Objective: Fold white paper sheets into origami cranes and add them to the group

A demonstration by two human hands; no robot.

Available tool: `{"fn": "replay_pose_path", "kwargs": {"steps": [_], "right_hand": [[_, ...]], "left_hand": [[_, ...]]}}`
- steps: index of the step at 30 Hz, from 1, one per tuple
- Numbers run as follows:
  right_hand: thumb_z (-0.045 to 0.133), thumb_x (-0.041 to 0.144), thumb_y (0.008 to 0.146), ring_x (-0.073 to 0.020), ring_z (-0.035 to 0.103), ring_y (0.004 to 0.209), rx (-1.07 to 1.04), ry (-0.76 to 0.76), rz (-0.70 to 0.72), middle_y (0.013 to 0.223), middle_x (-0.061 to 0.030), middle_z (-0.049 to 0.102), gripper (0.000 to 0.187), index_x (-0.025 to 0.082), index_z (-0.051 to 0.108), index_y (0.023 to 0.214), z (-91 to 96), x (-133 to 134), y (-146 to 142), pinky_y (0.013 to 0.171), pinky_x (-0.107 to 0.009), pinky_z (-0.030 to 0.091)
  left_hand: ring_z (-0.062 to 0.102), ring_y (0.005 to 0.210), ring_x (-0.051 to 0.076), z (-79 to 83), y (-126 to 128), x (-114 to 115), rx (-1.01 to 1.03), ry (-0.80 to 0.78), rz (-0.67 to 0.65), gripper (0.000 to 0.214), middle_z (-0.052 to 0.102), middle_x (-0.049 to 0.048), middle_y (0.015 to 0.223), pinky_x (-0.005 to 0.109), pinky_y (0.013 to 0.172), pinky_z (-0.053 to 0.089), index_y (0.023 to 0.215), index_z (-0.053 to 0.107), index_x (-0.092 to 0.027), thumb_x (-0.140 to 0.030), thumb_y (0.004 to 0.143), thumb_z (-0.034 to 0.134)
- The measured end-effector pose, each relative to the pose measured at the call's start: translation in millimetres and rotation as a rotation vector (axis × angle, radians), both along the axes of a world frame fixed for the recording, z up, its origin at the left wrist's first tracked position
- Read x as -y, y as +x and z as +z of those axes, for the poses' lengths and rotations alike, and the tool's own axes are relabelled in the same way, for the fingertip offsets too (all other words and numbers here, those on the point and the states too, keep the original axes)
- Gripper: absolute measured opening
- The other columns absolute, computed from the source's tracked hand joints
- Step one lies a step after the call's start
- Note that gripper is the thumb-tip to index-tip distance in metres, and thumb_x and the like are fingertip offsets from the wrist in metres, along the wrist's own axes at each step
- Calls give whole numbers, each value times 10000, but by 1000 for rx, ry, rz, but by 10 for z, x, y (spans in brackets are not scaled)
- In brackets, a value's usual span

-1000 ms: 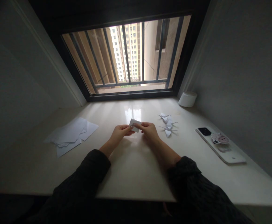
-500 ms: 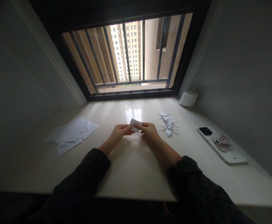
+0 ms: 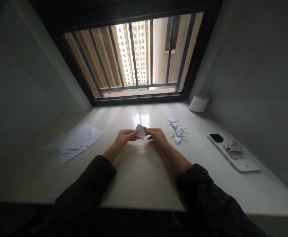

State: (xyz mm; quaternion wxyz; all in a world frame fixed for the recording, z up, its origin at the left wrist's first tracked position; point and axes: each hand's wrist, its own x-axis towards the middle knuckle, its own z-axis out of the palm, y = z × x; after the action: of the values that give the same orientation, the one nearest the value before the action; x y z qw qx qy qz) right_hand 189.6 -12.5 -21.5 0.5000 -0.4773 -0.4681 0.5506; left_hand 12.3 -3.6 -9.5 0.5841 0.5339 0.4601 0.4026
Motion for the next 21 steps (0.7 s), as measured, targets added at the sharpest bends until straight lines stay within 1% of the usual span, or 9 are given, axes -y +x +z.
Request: {"fn": "replay_pose_path", "kwargs": {"steps": [3,6,9,12,15,16,18,21], "right_hand": [[723,540,625,-166,581,676,-46,-33,6,724,-73,691,387,162,744,704,15,0,-5,598,-276,415],[701,557,636,-157,561,638,21,40,-56,679,-61,679,403,162,741,704,9,-2,-17,579,-275,405],[674,570,655,-154,546,607,130,121,-131,642,-48,670,421,160,742,720,-3,-7,-21,568,-279,401],[676,562,656,-153,540,586,186,146,-188,630,-42,668,418,152,736,715,-1,-8,-20,563,-281,401],[674,545,669,-161,556,600,228,183,-229,640,-44,676,397,152,726,698,10,-5,-19,587,-284,414],[666,540,681,-165,564,613,259,207,-235,649,-46,680,390,155,724,694,13,-5,-18,604,-287,420],[651,536,700,-176,580,637,327,245,-231,667,-50,690,382,161,723,692,14,-6,-16,628,-290,425],[647,538,704,-183,585,641,381,255,-220,667,-50,691,381,166,725,694,5,-12,-14,624,-289,422]], "left_hand": [[682,735,189,0,0,-7,-8,-3,-4,381,729,113,782,299,730,506,848,732,-104,-437,662,736],[687,772,197,18,-7,-12,-42,3,-47,373,733,122,810,289,721,504,874,730,-108,-436,700,703],[690,807,210,41,-18,-12,-137,60,-112,361,734,129,840,270,666,497,900,726,-115,-433,746,650],[693,777,212,37,-18,-3,-270,124,-176,363,734,132,843,251,586,474,857,729,-120,-449,778,599],[692,767,205,2,-8,1,-304,136,-222,366,733,130,866,237,556,460,839,725,-125,-454,795,570],[691,770,203,-12,-4,-1,-298,145,-204,360,733,124,859,235,558,460,848,723,-128,-448,798,566],[684,762,199,-31,1,-8,-296,188,-119,344,730,108,805,239,572,467,847,723,-132,-437,792,575],[670,720,191,-29,2,-15,-276,242,-7,332,717,88,729,248,584,472,817,730,-132,-435,771,600]]}}
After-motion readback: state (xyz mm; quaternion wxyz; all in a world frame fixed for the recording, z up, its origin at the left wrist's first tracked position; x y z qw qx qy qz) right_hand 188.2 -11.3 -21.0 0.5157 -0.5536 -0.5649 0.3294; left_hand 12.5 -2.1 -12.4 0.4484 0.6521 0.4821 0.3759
